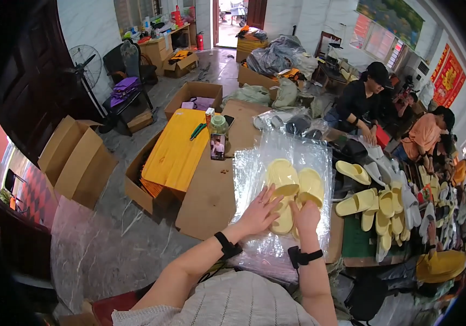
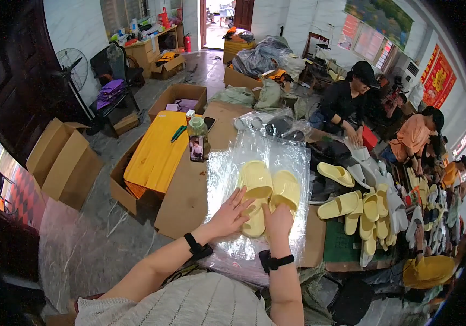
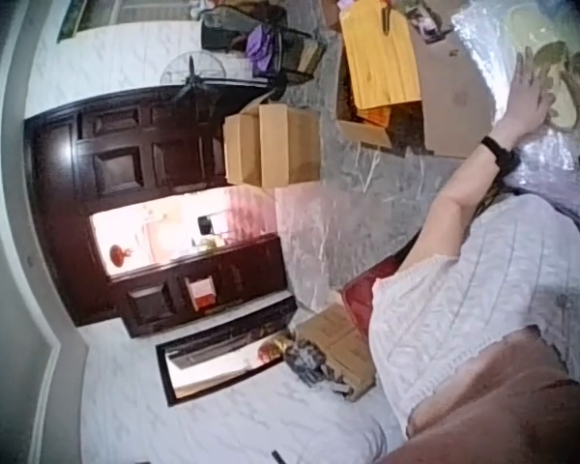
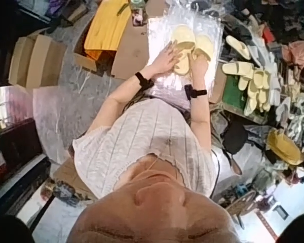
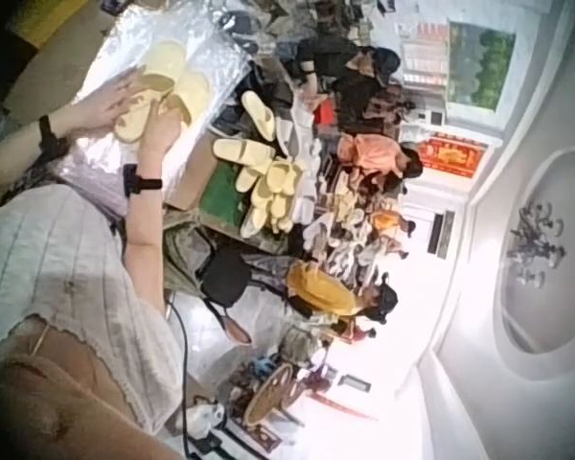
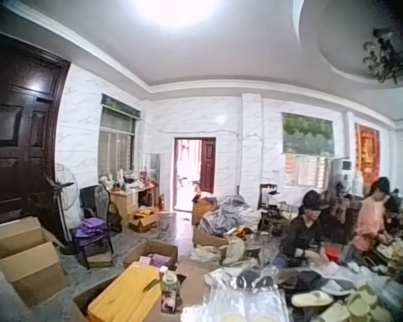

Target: Sorting and organizing manufactured slippers and plastic bags at a factory workstation.

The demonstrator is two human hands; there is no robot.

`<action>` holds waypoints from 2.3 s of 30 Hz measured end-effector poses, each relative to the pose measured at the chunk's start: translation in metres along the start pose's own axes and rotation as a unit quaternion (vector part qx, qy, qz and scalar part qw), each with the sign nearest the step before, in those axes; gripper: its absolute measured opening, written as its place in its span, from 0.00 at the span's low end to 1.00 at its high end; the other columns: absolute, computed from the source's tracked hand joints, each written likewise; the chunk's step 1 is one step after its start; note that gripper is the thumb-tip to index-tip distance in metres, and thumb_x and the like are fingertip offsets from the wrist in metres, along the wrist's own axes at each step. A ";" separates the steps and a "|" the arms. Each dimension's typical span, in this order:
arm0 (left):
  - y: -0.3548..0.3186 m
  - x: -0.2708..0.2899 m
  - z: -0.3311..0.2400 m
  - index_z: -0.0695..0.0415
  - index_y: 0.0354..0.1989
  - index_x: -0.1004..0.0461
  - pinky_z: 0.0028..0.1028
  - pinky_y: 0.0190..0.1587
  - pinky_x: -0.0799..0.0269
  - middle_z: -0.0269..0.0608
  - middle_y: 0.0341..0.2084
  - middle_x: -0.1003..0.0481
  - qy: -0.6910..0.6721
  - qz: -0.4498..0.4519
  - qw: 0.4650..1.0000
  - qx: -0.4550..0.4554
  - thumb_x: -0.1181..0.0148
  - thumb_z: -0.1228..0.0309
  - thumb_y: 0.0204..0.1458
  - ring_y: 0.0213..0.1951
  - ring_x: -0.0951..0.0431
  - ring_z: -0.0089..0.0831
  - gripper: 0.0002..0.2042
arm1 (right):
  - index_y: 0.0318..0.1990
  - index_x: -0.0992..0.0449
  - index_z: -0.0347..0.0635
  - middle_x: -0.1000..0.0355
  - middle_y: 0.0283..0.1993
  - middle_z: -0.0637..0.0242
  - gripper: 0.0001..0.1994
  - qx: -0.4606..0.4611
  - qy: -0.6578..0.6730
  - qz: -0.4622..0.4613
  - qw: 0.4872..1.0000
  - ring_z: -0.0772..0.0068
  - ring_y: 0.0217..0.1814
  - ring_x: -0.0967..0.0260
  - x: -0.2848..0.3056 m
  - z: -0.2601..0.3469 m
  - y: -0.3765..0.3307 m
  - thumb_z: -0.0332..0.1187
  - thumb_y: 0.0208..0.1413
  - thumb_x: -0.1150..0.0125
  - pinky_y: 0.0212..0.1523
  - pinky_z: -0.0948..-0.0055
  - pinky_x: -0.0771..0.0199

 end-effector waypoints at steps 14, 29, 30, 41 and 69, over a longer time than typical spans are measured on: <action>-0.009 -0.010 0.006 0.47 0.73 0.44 0.51 0.72 0.52 0.56 0.76 0.60 -0.005 0.001 1.000 -0.001 0.48 0.57 0.62 0.73 0.57 0.65 0.31 | 0.36 0.26 0.34 0.25 0.39 0.46 0.23 -0.015 -0.002 -0.008 1.000 0.42 0.38 0.23 -0.012 0.010 0.017 0.50 0.57 0.36 0.39 0.52 0.23; -0.012 -0.011 0.017 0.67 0.74 0.61 0.46 0.75 0.62 0.71 0.73 0.61 -0.039 -0.016 0.997 0.062 0.47 0.50 0.60 0.75 0.63 0.63 0.44 | 0.31 0.23 0.38 0.23 0.30 0.50 0.16 -0.054 0.076 -0.020 0.995 0.43 0.33 0.24 0.009 -0.005 0.008 0.44 0.53 0.37 0.36 0.51 0.25; -0.012 -0.013 0.018 0.70 0.74 0.61 0.46 0.75 0.61 0.71 0.73 0.60 -0.035 -0.008 0.998 0.059 0.47 0.49 0.61 0.75 0.62 0.62 0.45 | 0.31 0.23 0.38 0.23 0.30 0.51 0.16 -0.081 0.072 -0.010 0.994 0.43 0.34 0.24 0.015 -0.008 0.003 0.44 0.52 0.37 0.37 0.51 0.25; -0.009 -0.022 0.014 0.76 0.71 0.57 0.43 0.74 0.55 0.68 0.71 0.51 0.039 0.051 0.995 0.073 0.52 0.45 0.63 0.74 0.58 0.61 0.45 | 0.35 0.28 0.36 0.24 0.35 0.49 0.24 -0.081 -0.042 -0.021 0.996 0.44 0.34 0.23 0.003 -0.024 -0.004 0.53 0.58 0.39 0.36 0.51 0.23; -0.004 -0.027 -0.003 0.75 0.71 0.55 0.42 0.75 0.57 0.69 0.72 0.54 0.044 0.104 0.989 0.099 0.46 0.52 0.60 0.75 0.58 0.58 0.43 | 0.26 0.29 0.32 0.35 0.19 0.64 0.11 -0.193 0.185 -0.129 0.955 0.74 0.22 0.37 0.062 -0.149 -0.119 0.31 0.53 0.36 0.24 0.69 0.37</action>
Point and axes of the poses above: each hand's wrist, its own y-axis towards the middle knuckle, its own x-axis out of the back of the hand, z = x × y, the point moved 8 cm from there along y, towards the middle knuckle
